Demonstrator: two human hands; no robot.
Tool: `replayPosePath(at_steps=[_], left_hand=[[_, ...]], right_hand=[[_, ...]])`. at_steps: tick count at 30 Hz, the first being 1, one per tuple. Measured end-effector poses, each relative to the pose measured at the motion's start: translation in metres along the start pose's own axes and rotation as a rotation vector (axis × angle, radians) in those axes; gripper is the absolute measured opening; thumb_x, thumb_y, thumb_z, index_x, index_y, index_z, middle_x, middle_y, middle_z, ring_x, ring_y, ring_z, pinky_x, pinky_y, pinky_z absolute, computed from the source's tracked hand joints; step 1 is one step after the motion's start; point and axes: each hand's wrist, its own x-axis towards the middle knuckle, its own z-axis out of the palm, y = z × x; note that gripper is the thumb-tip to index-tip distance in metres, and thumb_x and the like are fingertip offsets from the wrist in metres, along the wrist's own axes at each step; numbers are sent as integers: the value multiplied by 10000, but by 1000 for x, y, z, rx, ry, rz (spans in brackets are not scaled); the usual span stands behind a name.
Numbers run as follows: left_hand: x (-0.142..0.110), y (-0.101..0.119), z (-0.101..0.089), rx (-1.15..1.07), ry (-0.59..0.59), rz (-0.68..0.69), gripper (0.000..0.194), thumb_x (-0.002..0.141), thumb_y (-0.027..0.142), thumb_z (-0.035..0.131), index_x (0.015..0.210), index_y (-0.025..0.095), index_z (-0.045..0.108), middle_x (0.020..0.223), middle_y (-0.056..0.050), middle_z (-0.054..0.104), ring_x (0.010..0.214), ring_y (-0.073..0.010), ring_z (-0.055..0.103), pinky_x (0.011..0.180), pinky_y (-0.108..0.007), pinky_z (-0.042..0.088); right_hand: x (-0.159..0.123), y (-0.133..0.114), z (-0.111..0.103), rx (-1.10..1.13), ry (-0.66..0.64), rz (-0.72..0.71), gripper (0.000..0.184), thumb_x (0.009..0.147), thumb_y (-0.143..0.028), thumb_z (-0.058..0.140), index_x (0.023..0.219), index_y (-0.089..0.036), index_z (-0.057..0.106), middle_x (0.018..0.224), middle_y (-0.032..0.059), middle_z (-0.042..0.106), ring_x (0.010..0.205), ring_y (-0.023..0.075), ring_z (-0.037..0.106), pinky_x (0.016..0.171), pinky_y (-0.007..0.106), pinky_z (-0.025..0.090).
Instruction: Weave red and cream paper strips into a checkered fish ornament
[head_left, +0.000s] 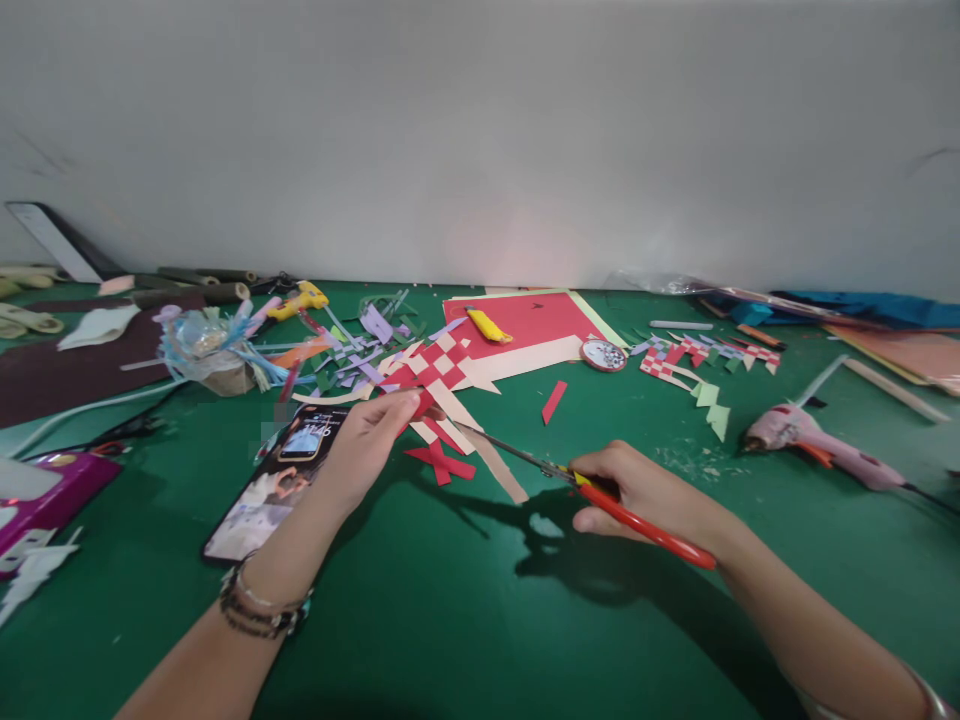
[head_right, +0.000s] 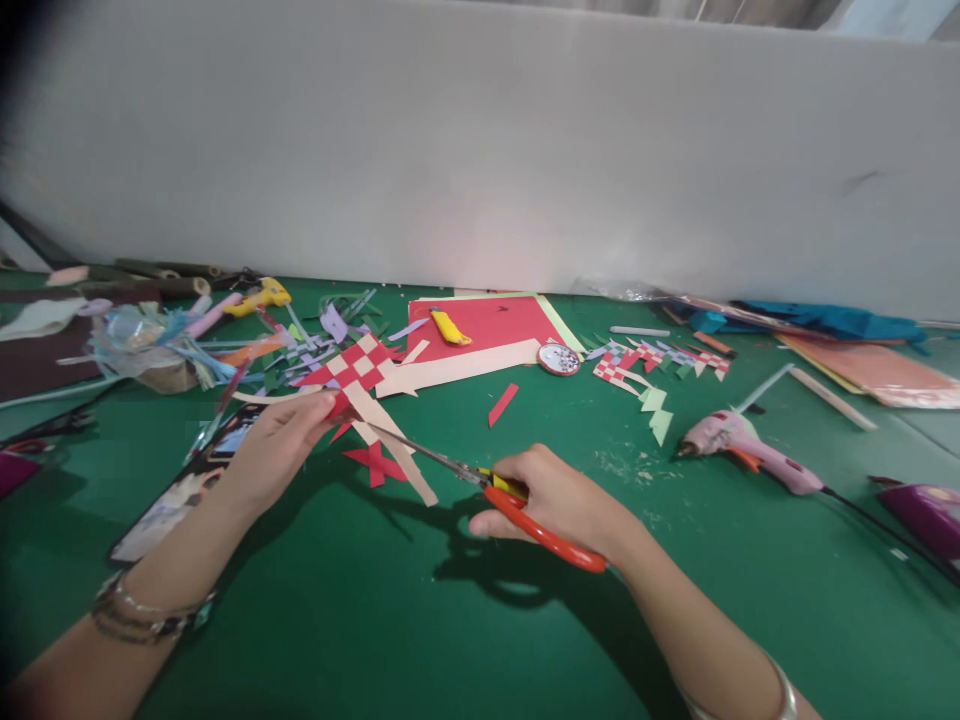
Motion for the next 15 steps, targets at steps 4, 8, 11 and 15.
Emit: replayPosePath(at_steps=[4, 8, 11, 15], left_hand=[[0, 2, 1, 45, -32, 15, 227, 756, 362, 532, 705, 205, 688, 743, -13, 676, 766, -187, 600, 797, -297, 449], [0, 4, 2, 84, -34, 15, 230, 759, 348, 515, 687, 209, 683, 727, -10, 669, 766, -180, 592, 822, -294, 431], [0, 5, 3, 111, -35, 13, 231, 760, 343, 504, 677, 213, 676, 726, -6, 664, 757, -174, 585, 812, -286, 429], [0, 6, 3, 148, -30, 13, 239, 759, 350, 493, 669, 208, 663, 716, -6, 654, 735, -172, 577, 782, -278, 438]], right_hand=[[0, -1, 0, -2, 14, -1, 577, 617, -728, 454, 512, -176, 324, 482, -80, 232, 482, 59, 154, 430, 223, 118], [0, -1, 0, -13, 20, 7, 579, 613, -730, 454, 507, -177, 321, 481, -80, 232, 482, 59, 155, 430, 222, 115], [0, -2, -1, -25, 13, 8, 566, 627, -715, 455, 508, -177, 327, 484, -77, 242, 484, 60, 159, 428, 221, 116], [0, -3, -1, -40, 12, 14, 528, 675, -667, 444, 509, -178, 329, 482, -75, 247, 481, 59, 161, 422, 218, 122]])
